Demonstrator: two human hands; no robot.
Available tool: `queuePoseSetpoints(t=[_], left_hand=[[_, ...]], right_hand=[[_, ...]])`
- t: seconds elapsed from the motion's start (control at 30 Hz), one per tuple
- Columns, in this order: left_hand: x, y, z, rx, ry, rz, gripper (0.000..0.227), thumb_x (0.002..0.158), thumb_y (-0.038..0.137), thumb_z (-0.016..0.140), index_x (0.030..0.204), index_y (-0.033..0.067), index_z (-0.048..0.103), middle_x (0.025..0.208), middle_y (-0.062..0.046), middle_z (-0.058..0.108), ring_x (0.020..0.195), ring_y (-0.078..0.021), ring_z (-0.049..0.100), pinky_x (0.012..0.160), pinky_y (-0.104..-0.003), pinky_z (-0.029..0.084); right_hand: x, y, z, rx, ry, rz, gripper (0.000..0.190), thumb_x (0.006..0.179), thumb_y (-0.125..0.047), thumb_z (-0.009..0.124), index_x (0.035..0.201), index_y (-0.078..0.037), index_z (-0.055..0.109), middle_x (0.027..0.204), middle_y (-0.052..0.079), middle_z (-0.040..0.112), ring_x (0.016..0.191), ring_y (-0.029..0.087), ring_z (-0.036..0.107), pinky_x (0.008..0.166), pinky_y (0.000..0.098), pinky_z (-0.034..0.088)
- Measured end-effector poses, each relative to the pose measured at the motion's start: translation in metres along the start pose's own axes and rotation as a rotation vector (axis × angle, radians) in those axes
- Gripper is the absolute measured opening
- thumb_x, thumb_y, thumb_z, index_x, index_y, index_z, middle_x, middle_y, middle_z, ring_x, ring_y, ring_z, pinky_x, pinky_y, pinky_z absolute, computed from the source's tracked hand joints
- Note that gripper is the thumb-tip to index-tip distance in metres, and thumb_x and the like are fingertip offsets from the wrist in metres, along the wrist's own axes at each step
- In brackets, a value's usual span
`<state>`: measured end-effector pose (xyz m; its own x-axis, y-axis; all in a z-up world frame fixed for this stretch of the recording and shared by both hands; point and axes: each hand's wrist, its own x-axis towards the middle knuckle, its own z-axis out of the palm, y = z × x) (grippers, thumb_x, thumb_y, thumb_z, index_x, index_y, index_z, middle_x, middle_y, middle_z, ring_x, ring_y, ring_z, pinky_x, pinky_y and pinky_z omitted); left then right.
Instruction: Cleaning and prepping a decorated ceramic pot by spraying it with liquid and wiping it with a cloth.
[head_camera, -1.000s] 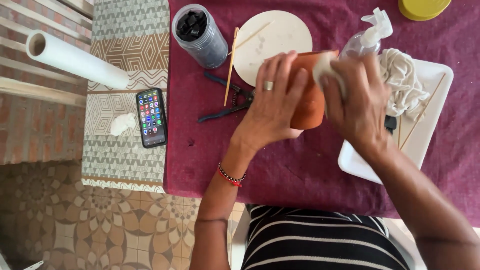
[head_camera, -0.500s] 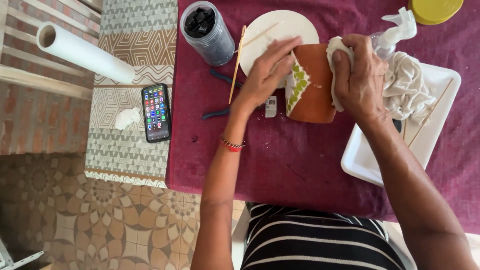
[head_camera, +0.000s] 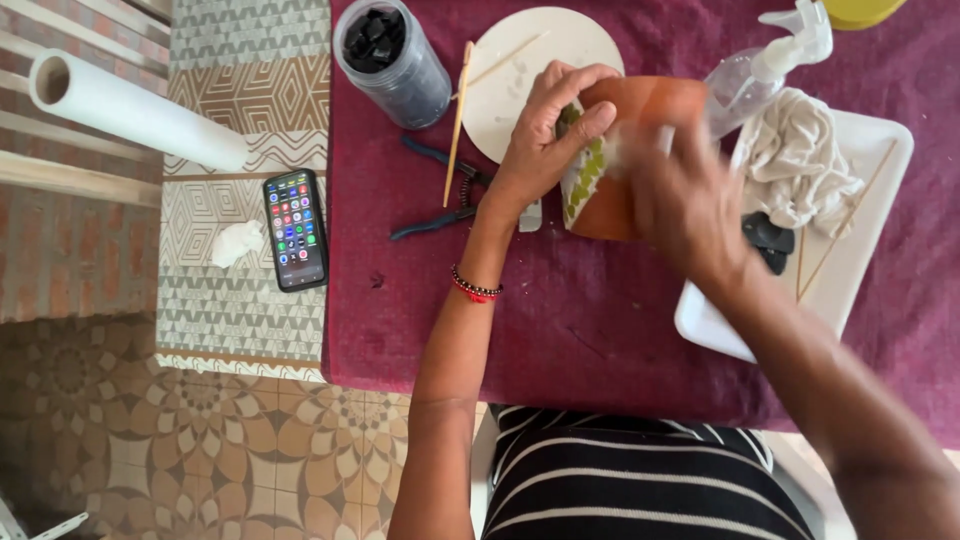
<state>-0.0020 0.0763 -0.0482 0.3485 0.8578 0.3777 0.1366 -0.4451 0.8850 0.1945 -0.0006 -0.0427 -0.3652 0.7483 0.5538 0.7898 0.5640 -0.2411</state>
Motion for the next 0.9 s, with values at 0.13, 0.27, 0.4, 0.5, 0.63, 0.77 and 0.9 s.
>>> queuePoseSetpoints(t=[0.13, 0.27, 0.4, 0.5, 0.63, 0.77, 0.9], left_hand=[[0.005, 0.001, 0.0, 0.017, 0.006, 0.046, 0.033, 0.11, 0.038, 0.053, 0.138, 0.0199, 0.058, 0.11, -0.001, 0.049, 0.112, -0.0157, 0.05, 0.105, -0.03, 0.045], [0.002, 0.0, -0.001, 0.018, 0.008, -0.006, 0.033, 0.107, 0.04, 0.057, 0.133, 0.0199, 0.061, 0.108, 0.0, 0.048, 0.108, -0.0151, 0.05, 0.106, -0.029, 0.042], [-0.004, 0.0, -0.005, 0.015, -0.008, 0.004, 0.033, 0.108, 0.04, 0.056, 0.134, 0.0215, 0.06, 0.109, 0.001, 0.047, 0.11, -0.0147, 0.049, 0.108, -0.029, 0.044], [-0.006, 0.004, -0.003, 0.026, 0.004, -0.034, 0.035, 0.107, 0.039, 0.056, 0.136, 0.0203, 0.06, 0.108, 0.002, 0.047, 0.107, -0.0143, 0.049, 0.108, -0.03, 0.043], [-0.002, 0.013, -0.007, 0.005, 0.002, -0.035, 0.038, 0.107, 0.045, 0.052, 0.134, 0.0192, 0.059, 0.11, 0.001, 0.048, 0.11, -0.015, 0.048, 0.107, -0.03, 0.041], [-0.003, -0.01, -0.008, 0.003, -0.014, 0.024, 0.033, 0.108, 0.044, 0.054, 0.134, 0.0237, 0.057, 0.113, 0.0, 0.051, 0.111, -0.0166, 0.049, 0.104, -0.033, 0.044], [-0.001, -0.012, -0.005, -0.037, -0.024, 0.017, 0.034, 0.107, 0.043, 0.052, 0.129, 0.018, 0.059, 0.114, -0.002, 0.052, 0.115, -0.0184, 0.05, 0.11, -0.04, 0.043]], right_hand=[[0.045, 0.005, -0.003, 0.097, 0.211, -0.015, 0.011, 0.112, -0.001, 0.068, 0.119, 0.005, 0.061, 0.119, 0.02, 0.05, 0.076, 0.026, 0.057, 0.042, 0.0306, 0.043], [-0.01, -0.021, -0.007, 0.149, 0.029, 0.153, 0.021, 0.107, 0.0, 0.058, 0.124, -0.008, 0.067, 0.112, 0.02, 0.049, 0.076, 0.037, 0.054, 0.047, 0.0459, 0.041], [-0.029, -0.016, -0.002, 0.119, 0.071, -0.071, 0.024, 0.103, 0.007, 0.063, 0.125, 0.001, 0.068, 0.112, 0.014, 0.058, 0.076, 0.026, 0.067, 0.045, 0.0358, 0.05], [0.004, 0.009, -0.002, -0.125, 0.062, -0.093, 0.025, 0.11, -0.006, 0.054, 0.131, -0.01, 0.065, 0.119, 0.022, 0.059, 0.086, 0.027, 0.062, 0.042, 0.0334, 0.042], [0.028, -0.004, -0.007, -0.081, 0.137, -0.017, 0.016, 0.108, 0.003, 0.06, 0.123, -0.002, 0.066, 0.12, 0.017, 0.056, 0.085, 0.024, 0.06, 0.046, 0.0301, 0.044], [-0.058, -0.026, 0.003, 0.07, -0.104, -0.028, 0.041, 0.105, 0.004, 0.045, 0.138, -0.016, 0.059, 0.114, 0.014, 0.05, 0.073, 0.028, 0.054, 0.04, 0.0386, 0.043], [-0.045, -0.024, -0.028, 0.363, -0.115, -0.051, 0.022, 0.102, 0.001, 0.056, 0.12, -0.009, 0.065, 0.105, 0.014, 0.067, 0.084, 0.029, 0.062, 0.055, 0.0386, 0.05]])
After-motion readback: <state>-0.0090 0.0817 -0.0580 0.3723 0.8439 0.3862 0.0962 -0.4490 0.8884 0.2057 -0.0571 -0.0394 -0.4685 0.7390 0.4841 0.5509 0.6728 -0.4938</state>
